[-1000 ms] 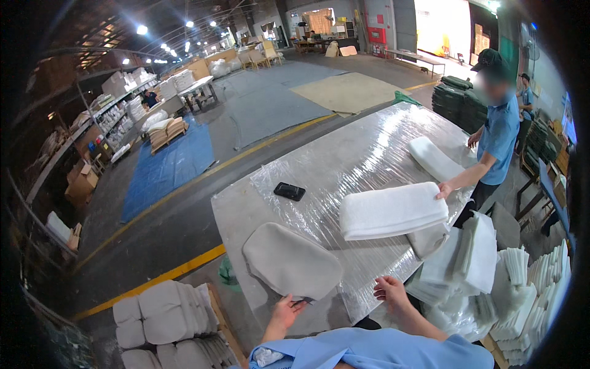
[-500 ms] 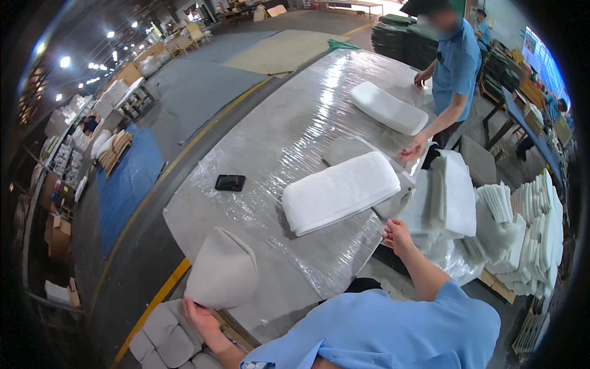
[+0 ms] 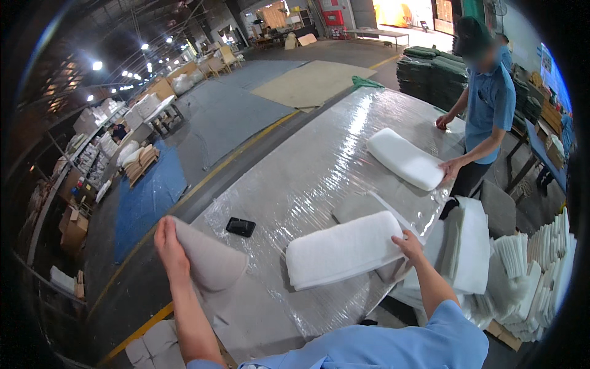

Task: The person repeatedly inserts white foam inserts into grey fabric covers at a worktable, then places the finished cushions onto a nearby stack. The person handles the foam and covers by hand without using tools.

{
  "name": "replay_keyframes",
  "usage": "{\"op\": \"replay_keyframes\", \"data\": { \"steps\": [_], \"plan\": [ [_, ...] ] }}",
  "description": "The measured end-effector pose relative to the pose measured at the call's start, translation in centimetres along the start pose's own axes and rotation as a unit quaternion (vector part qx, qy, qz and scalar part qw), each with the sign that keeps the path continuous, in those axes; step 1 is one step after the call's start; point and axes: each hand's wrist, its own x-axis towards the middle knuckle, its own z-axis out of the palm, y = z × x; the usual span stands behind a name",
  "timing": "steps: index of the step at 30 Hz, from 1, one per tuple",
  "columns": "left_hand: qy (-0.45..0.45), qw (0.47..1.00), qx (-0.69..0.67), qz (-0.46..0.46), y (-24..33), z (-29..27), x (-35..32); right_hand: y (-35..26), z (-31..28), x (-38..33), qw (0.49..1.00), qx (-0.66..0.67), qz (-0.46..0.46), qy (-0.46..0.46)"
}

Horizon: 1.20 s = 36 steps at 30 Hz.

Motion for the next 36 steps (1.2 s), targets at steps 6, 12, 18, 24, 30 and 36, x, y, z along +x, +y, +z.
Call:
{"op": "replay_keyframes", "data": {
  "steps": [6,12,18,24,30,36],
  "plan": [
    [-0.106,0.987,-0.118,0.026,3.7,6.7,1.8,-2.0,0.2,0.9,0.986,0.095,0.066,-0.12],
    [-0.07,0.973,-0.212,-0.063,-2.4,8.5,-0.2,-1.6,-1.2,-2.1,0.938,0.257,0.096,-0.214],
    [-0.074,0.947,-0.206,-0.236,-11.4,6.3,-5.1,0.2,-1.9,-12.6,0.938,0.324,0.045,-0.117],
    [-0.182,0.919,-0.042,-0.347,-17.1,-0.4,-14.4,3.2,-9.5,-23.6,0.955,0.289,0.008,-0.061],
    [-0.232,0.861,0.046,-0.45,-16.5,-9.9,-24.1,2.8,-7.2,-34.0,0.951,0.304,-0.001,-0.055],
    [-0.162,0.787,-0.096,-0.588,-14.8,-20.7,-28.0,2.6,4.7,-37.7,0.928,0.325,0.027,-0.179]
  ]
}}
